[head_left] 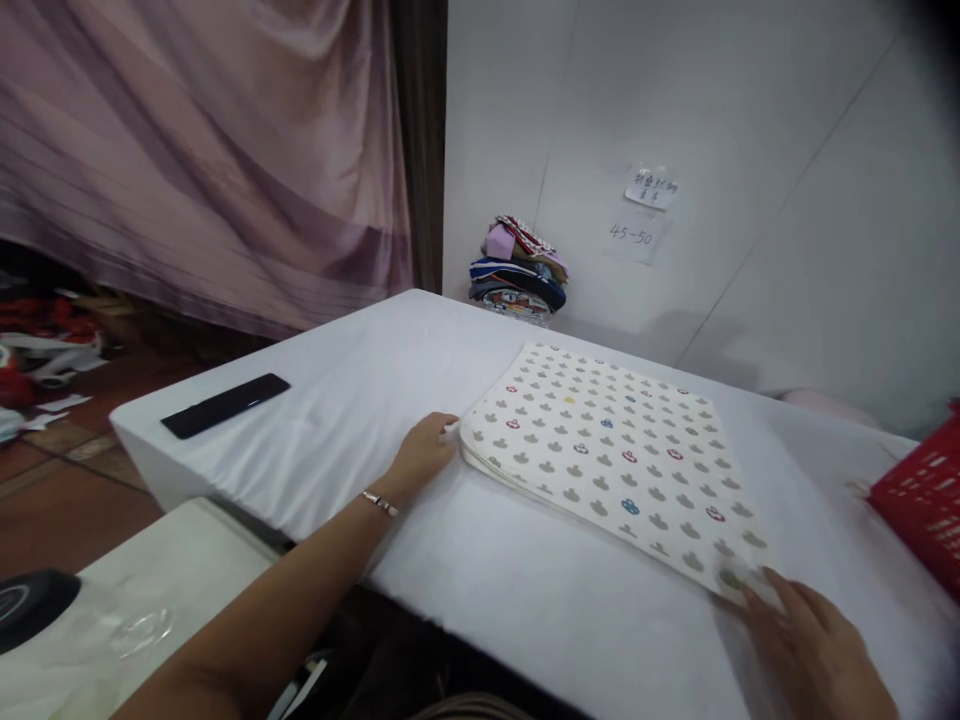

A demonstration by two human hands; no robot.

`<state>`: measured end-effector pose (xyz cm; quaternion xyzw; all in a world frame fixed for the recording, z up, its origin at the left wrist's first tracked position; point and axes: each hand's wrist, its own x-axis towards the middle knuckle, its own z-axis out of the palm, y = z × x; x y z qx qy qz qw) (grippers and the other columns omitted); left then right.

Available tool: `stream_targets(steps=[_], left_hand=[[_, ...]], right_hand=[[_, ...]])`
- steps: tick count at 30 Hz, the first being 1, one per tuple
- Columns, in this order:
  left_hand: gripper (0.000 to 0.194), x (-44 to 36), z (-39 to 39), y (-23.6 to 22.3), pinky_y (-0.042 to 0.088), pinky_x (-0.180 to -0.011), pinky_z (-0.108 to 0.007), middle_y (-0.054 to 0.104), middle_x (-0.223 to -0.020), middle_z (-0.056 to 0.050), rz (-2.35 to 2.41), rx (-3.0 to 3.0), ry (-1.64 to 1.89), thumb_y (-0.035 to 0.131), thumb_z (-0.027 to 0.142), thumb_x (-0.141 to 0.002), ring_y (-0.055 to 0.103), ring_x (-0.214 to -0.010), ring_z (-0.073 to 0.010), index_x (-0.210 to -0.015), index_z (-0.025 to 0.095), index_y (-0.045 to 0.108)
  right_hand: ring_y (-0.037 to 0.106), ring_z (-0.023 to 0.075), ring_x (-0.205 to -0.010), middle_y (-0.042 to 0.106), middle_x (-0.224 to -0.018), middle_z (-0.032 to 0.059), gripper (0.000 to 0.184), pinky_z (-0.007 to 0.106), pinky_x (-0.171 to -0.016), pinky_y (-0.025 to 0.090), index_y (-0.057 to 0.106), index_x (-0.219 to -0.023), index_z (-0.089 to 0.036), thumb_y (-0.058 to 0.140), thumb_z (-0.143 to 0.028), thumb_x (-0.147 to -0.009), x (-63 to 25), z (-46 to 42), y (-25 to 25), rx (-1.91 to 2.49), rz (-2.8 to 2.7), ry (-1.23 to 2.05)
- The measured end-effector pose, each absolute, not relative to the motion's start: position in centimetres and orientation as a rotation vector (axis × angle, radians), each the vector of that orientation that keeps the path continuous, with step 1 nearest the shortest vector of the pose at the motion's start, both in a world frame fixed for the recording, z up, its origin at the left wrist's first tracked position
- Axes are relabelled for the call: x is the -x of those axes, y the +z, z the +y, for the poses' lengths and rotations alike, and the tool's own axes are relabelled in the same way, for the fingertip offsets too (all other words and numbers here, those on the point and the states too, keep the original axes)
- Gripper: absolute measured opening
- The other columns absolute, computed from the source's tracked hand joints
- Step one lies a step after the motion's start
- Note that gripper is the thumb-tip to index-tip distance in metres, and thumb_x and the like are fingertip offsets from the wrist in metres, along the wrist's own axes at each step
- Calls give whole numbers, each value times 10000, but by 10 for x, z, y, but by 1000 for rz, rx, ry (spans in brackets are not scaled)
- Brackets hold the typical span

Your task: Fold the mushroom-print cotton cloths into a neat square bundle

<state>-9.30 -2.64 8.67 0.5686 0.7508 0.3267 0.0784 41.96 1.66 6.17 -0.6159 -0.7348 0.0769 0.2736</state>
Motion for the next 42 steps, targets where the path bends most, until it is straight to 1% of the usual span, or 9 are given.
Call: stream_targets(steps=[4,10,17,20,22,26,31,35,42], left_hand=[[285,81,-23,88,432,-686,-290,638,-817,-18,2300,-1628,855,500,315,-780,589,-773,-184,-1026,198,586],[355,65,-9,89,415,-623,-250,632,-805,-13,2123,-1189,1047,571,307,-766,597,-714,-157,-1097,190,518],[428,56,-5,84,432,-509,-206,595,-809,-14,1955,-889,1231,555,186,-745,585,-579,-108,-1145,140,411],[479,55,-10,81,421,-523,-213,567,-722,24,2014,-981,1254,576,159,-701,558,-568,-115,-1157,162,430],[499,55,-14,81,422,-578,-227,563,-705,25,2102,-1103,1246,576,127,-674,559,-622,-132,-1157,173,461],[506,55,-14,81,436,-652,-234,604,-903,-39,2081,-1120,1343,573,116,-665,573,-762,-149,-1159,183,486],[590,55,-8,82,462,-521,-226,544,-1124,-114,1725,-717,1499,597,190,-682,594,-702,-139,-1232,179,385],[534,56,-8,87,491,-533,-255,587,-1015,-101,1496,-527,1529,552,140,-687,588,-640,-128,-1192,154,381],[517,55,-10,85,472,-559,-242,595,-795,-20,1382,-471,1541,655,173,-666,577,-619,-118,-1128,138,424]], right_hand=[[514,275,-1118,592,-1172,77,380,419,-948,426,633,-1074,-241,484,-459,-801,-349,19,70,1400,-2223,375],[498,229,-1128,570,-1218,62,369,383,-980,377,579,-1181,-226,443,-305,-848,-202,29,97,902,-2533,721],[567,175,-805,637,-933,54,287,281,-734,423,605,-1065,-189,481,-326,-845,-95,41,98,984,-2467,794],[549,173,-819,625,-865,37,180,263,-732,400,623,-926,-193,498,-289,-837,-82,38,92,889,-2499,708],[542,179,-881,618,-914,41,180,264,-771,392,614,-963,-202,509,-267,-833,-81,35,88,844,-2517,650],[535,192,-937,601,-976,54,255,275,-800,397,581,-1084,-220,491,-290,-855,-81,32,80,814,-2528,579],[549,189,-943,611,-993,64,293,282,-817,408,566,-1129,-212,390,-248,-897,-80,38,76,780,-2452,653],[568,174,-873,627,-927,47,276,273,-776,421,607,-1050,-212,382,-236,-891,-81,42,77,793,-2325,752],[570,192,-847,611,-921,50,267,281,-713,429,562,-1089,-215,444,-322,-875,-80,34,86,812,-2394,668]])
